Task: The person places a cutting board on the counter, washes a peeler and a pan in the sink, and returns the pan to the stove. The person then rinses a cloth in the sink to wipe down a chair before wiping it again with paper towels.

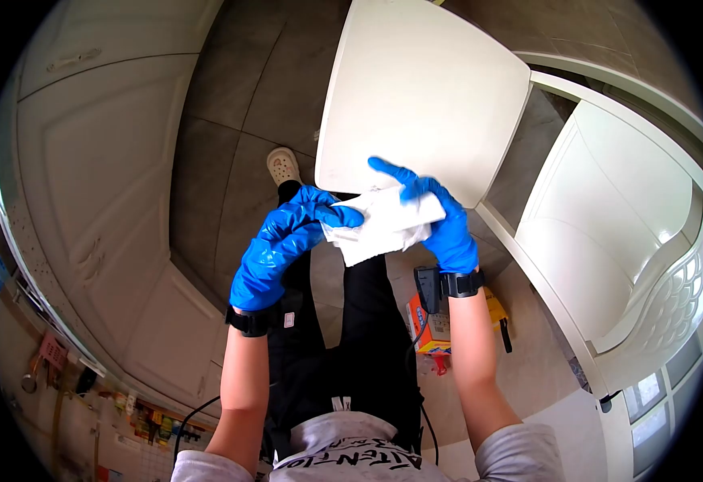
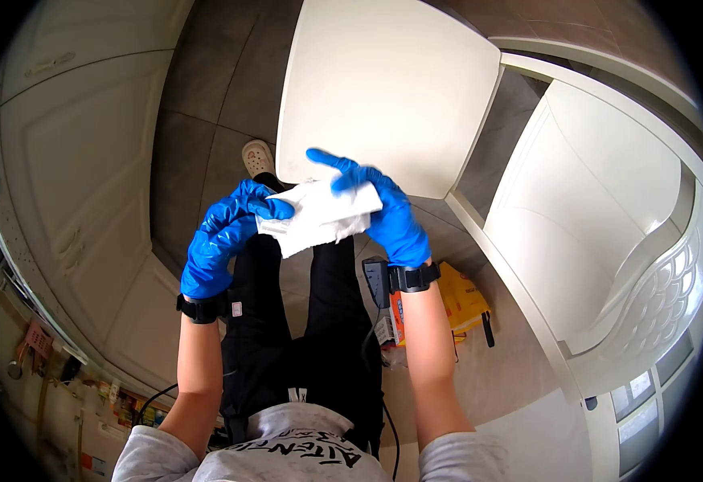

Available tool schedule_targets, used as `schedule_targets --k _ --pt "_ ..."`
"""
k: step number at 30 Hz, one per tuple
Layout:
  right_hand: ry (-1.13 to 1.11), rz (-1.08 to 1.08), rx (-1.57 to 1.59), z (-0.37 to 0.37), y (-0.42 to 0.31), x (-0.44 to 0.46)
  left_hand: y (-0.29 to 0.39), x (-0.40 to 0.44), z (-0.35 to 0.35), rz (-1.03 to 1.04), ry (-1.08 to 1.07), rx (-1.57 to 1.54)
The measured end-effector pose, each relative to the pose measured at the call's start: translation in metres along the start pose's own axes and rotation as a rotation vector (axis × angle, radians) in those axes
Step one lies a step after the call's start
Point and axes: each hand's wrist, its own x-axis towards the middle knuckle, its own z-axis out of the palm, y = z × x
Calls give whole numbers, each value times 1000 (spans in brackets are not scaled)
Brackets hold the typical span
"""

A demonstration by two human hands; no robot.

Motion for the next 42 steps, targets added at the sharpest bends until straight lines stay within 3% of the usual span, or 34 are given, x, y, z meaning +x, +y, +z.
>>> schedule_targets --k 1,2,5,6,7,9,11,13,15,16,17,18,19,21,24,30,33,34,35,37,39,41,42 --pt "112 -32 100 8 -2 3 10 0 13 -43 83 -46" --pt "60 50 496 15 -6 13 16 1 21 -86 165 -93" --pt "69 139 771 15 15 19 -6 6 21 115 70 171" --pt "97 179 830 19 20 19 -6 3 28 -105 208 -42" --pt "117 226 881 18 26 18 -13 5 28 145 90 243" --pt "66 267 918 19 33 14 -17 5 37 185 97 335" --pt "62 322 857 15 39 10 -2 1 51 -42 168 397" --pt "-249 308 -752 -2 52 8 -8 -2 53 238 120 490" --pt "-166 226 -783 10 46 -1 -17 -10 56 260 176 319" --pt "-138 166 -256 14 43 -1 -19 -12 56 283 235 151" --pt "-105 98 270 17 42 -1 2 -8 60 252 333 262" --pt "122 67 -671 14 52 -2 2 -8 57 238 438 251" --pt "121 67 -670 10 51 -2 2 -8 52 222 540 239" --pt "193 179 684 14 31 4 -5 -6 34 339 571 -155" --pt "180 135 687 20 19 6 -4 -10 15 410 608 -258" --pt "162 89 697 33 10 10 4 -17 13 422 579 -145" --pt "173 137 786 37 9 11 7 -14 22 310 492 157" --pt "168 142 793 43 7 11 13 -18 29 150 489 96" --pt "162 147 800 47 6 12 12 -14 32 168 374 190" --pt "222 9 552 47 15 18 17 -9 39 65 334 319" --pt "305 -162 33 48 19 23 6 -7 34 174 299 369" --pt "248 -186 -160 46 15 19 6 -8 42 -30 473 93" --pt "190 -209 -350 46 14 17 -3 -12 32 -141 409 5"
